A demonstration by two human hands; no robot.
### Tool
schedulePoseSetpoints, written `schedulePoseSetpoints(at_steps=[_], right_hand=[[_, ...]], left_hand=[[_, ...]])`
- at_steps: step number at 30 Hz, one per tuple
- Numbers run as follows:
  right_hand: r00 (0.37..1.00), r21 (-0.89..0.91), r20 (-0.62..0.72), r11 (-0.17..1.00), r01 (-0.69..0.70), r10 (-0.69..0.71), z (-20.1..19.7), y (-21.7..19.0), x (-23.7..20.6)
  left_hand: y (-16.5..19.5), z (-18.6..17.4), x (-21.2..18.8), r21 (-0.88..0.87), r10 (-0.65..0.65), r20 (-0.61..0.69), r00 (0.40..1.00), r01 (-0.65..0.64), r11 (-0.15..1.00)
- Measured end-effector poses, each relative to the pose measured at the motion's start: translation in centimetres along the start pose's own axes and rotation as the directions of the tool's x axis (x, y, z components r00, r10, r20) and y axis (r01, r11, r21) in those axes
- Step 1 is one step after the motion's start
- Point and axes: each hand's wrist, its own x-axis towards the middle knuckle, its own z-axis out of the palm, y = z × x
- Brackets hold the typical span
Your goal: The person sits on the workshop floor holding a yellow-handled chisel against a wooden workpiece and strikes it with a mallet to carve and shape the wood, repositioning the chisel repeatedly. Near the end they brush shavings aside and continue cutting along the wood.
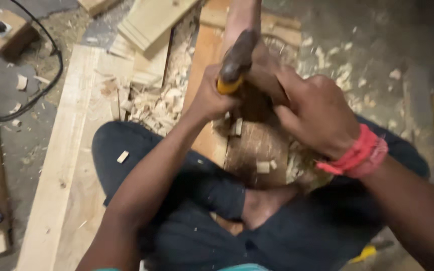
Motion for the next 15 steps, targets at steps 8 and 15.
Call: schedulePoseSetpoints(at_steps=[8,15], right_hand=[[0.976,-0.176,-0.124,0.972,0.156,-0.179,6.3,0.7,10.2],[0.98,0.022,-0.19,0.997,0.071,-0.066,0.6,0.0,3.0]], left_hand=[[-1.0,0.7,0.3,-0.055,-0.057,0.07,0.996,0.061,0.997],[-1.7,-1.0,1.9,-0.102,-0.094,0.042,0.995,0.098,0.99]])
